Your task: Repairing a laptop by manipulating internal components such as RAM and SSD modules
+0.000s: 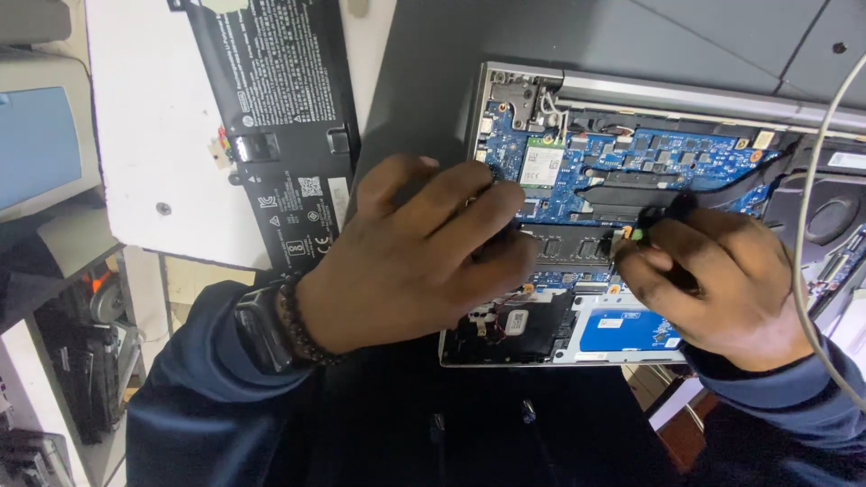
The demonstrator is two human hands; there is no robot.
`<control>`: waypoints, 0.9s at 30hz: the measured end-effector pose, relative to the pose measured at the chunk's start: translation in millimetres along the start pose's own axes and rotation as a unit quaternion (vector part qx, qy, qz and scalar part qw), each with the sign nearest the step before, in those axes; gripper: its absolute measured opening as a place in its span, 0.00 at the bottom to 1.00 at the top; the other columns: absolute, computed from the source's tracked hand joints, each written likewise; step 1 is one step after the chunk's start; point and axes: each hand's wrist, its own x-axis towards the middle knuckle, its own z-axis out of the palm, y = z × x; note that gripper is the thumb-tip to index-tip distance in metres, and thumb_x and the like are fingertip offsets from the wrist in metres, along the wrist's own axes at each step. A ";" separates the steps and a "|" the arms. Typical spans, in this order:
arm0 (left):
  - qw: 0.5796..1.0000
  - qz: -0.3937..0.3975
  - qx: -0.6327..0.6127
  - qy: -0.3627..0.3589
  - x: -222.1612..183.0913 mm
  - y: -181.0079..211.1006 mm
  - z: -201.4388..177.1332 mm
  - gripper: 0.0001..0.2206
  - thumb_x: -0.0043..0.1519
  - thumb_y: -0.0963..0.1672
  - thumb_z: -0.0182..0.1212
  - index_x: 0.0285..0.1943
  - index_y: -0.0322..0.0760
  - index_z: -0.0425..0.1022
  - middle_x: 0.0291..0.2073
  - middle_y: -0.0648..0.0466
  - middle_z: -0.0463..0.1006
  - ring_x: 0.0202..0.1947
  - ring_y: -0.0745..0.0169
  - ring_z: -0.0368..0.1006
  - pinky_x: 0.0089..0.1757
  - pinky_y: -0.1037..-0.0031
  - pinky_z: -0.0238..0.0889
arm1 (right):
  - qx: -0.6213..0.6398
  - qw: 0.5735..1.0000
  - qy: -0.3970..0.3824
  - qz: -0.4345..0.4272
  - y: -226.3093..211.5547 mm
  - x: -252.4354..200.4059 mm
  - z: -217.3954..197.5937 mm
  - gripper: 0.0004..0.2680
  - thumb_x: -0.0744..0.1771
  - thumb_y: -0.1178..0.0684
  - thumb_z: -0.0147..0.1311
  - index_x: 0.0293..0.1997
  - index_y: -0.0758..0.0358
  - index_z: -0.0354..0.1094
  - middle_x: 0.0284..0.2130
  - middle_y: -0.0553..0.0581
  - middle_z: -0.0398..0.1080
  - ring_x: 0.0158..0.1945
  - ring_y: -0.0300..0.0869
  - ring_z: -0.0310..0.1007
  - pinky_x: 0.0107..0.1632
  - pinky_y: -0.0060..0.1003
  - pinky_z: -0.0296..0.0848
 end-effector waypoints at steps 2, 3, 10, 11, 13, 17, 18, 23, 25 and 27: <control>1.000 0.012 0.020 -0.003 -0.8 -1.5 1.0 0.08 0.69 0.42 0.68 0.43 0.50 0.72 0.49 0.58 0.74 0.50 0.59 0.73 0.50 0.65 0.62 | -0.011 1.000 -0.006 -0.004 0.6 -0.1 1.2 0.11 0.70 0.67 0.46 0.44 0.56 0.75 0.42 0.58 0.74 0.43 0.53 0.71 0.48 0.43 0.76; 0.999 0.023 0.030 -0.005 -0.7 -2.2 0.9 0.07 0.70 0.44 0.67 0.45 0.51 0.72 0.49 0.58 0.74 0.49 0.61 0.73 0.49 0.65 0.63 | 0.006 1.000 -0.002 -0.004 1.4 -1.0 3.0 0.11 0.70 0.68 0.47 0.43 0.56 0.75 0.41 0.60 0.74 0.42 0.54 0.71 0.47 0.43 0.75; 0.996 0.063 0.066 -0.012 -3.4 -5.5 4.8 0.07 0.71 0.49 0.68 0.48 0.55 0.73 0.51 0.61 0.72 0.51 0.63 0.72 0.48 0.68 0.66 | -0.002 1.000 -0.018 -0.008 4.4 -8.6 5.8 0.11 0.69 0.68 0.49 0.47 0.54 0.75 0.42 0.59 0.72 0.46 0.54 0.70 0.49 0.46 0.81; 0.996 0.064 0.065 -0.011 -4.1 -6.2 4.5 0.07 0.71 0.49 0.68 0.48 0.55 0.73 0.51 0.61 0.72 0.51 0.63 0.72 0.48 0.68 0.66 | -0.003 1.000 -0.019 -0.007 3.9 -10.2 6.9 0.11 0.69 0.68 0.49 0.47 0.54 0.75 0.42 0.59 0.72 0.46 0.54 0.70 0.49 0.46 0.81; 0.992 0.080 0.088 -0.039 -5.5 -8.0 2.8 0.07 0.71 0.48 0.69 0.50 0.58 0.72 0.55 0.62 0.71 0.53 0.63 0.73 0.50 0.68 0.62 | 0.005 1.000 -0.022 0.000 3.9 -11.8 9.3 0.12 0.69 0.69 0.51 0.47 0.53 0.76 0.41 0.58 0.72 0.43 0.52 0.68 0.46 0.45 0.78; 0.993 0.084 0.075 -0.032 -5.0 -6.9 4.6 0.07 0.71 0.47 0.66 0.51 0.57 0.70 0.53 0.61 0.71 0.52 0.63 0.71 0.47 0.69 0.62 | 0.033 0.999 0.013 -0.001 4.8 -10.4 11.2 0.12 0.69 0.70 0.51 0.45 0.56 0.77 0.41 0.60 0.72 0.44 0.54 0.66 0.47 0.45 0.77; 0.993 0.079 0.077 -0.030 -4.2 -6.8 4.3 0.07 0.71 0.47 0.66 0.50 0.57 0.70 0.53 0.61 0.72 0.52 0.64 0.72 0.48 0.69 0.62 | 0.024 1.000 0.005 -0.005 5.5 -11.0 10.8 0.12 0.70 0.69 0.50 0.45 0.55 0.77 0.41 0.59 0.72 0.44 0.54 0.67 0.46 0.45 0.78; 0.993 0.069 0.088 -0.024 -3.3 -6.5 6.1 0.08 0.72 0.47 0.65 0.52 0.58 0.69 0.52 0.61 0.71 0.52 0.64 0.71 0.48 0.68 0.64 | 0.028 0.999 0.015 -0.022 4.8 -7.0 9.9 0.12 0.69 0.70 0.50 0.43 0.56 0.77 0.37 0.60 0.71 0.41 0.52 0.69 0.43 0.44 0.74; 0.993 0.070 0.090 -0.042 -2.2 -6.6 6.1 0.08 0.72 0.50 0.65 0.54 0.59 0.69 0.52 0.62 0.71 0.52 0.63 0.68 0.49 0.67 0.67 | -0.025 0.999 -0.034 -0.002 1.9 -12.4 8.5 0.13 0.69 0.67 0.50 0.47 0.50 0.77 0.41 0.56 0.73 0.45 0.52 0.71 0.45 0.47 0.78; 0.994 0.069 0.083 -0.036 -1.9 -6.4 6.9 0.07 0.72 0.48 0.64 0.53 0.58 0.69 0.51 0.61 0.71 0.52 0.62 0.68 0.50 0.66 0.67 | -0.024 0.999 -0.026 -0.009 2.2 -9.3 7.5 0.12 0.69 0.68 0.50 0.45 0.51 0.76 0.40 0.56 0.73 0.45 0.52 0.70 0.45 0.45 0.78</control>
